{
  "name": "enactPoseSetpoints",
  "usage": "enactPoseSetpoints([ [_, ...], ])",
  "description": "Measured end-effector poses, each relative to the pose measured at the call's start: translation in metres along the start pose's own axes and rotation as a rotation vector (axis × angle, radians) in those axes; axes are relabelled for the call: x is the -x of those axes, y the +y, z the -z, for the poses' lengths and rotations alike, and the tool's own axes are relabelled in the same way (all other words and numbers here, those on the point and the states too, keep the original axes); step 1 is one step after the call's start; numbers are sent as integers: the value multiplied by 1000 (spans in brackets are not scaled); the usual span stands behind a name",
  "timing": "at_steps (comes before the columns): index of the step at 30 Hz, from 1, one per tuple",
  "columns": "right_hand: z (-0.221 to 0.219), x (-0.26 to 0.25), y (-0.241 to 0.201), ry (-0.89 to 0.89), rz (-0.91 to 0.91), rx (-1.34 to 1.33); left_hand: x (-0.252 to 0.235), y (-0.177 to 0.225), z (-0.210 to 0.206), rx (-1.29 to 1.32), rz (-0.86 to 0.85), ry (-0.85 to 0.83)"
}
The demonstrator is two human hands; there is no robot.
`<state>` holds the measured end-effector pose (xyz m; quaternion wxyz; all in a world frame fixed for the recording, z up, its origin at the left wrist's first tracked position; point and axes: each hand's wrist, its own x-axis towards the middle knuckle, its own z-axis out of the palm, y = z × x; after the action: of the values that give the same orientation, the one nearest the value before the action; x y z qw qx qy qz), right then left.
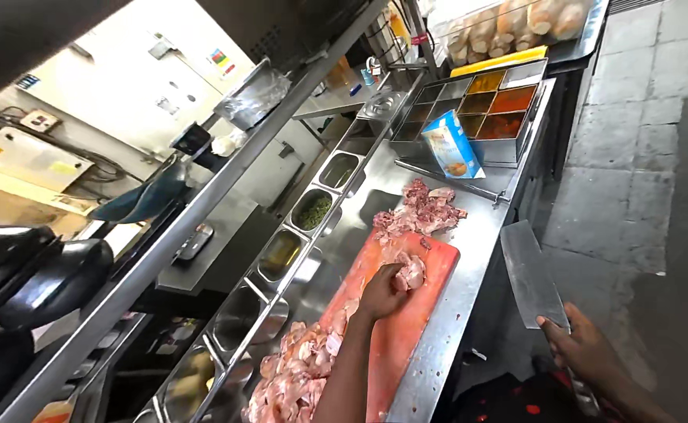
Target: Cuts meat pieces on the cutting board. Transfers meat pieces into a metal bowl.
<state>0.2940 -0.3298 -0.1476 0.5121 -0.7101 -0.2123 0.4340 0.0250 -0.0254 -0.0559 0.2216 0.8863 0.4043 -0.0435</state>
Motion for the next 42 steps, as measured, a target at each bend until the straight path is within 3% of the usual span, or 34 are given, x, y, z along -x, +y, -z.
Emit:
enactPoseSetpoints([
  [3, -1, 3, 2, -11, -9, 17, -6, 27, 16, -118, 227, 7],
  [5, 0, 3, 2, -42, -11, 24, -17, 34, 18, -71, 279, 41],
  [9, 3, 6, 2, -66, 14, 16, -37, 8, 9, 158, 173, 33],
  [14, 11, 12, 6, -68, -12, 60, -25, -4, 10, 95, 157, -80],
  [19, 14, 17, 9, -62, -48, 110, 18, -14, -7, 88, 212, 199],
  [22, 15, 20, 0, -93, -60, 137, 53, -25, 13, 91, 357, 337],
  [26, 12, 22, -16, -134, -49, 193, 91, 0, 55, -161, 603, 360],
  [29, -1, 19, -21, -149, -14, 190, 78, 36, 46, -170, 701, 189],
  [31, -10, 20, -25, -190, 4, 181, 61, 37, 20, -28, 636, 74],
  [33, -17, 22, -25, -250, 25, 177, 51, 32, 2, 174, 543, 75],
  [37, -22, 27, -33, -363, 56, 211, 51, 27, -2, 634, 306, -18],
  [41, -25, 27, -34, -418, 56, 299, 50, 22, 4, 313, 196, 363],
  [42, -26, 28, -35, -425, 47, 324, 46, 18, 5, 194, 171, 385],
])
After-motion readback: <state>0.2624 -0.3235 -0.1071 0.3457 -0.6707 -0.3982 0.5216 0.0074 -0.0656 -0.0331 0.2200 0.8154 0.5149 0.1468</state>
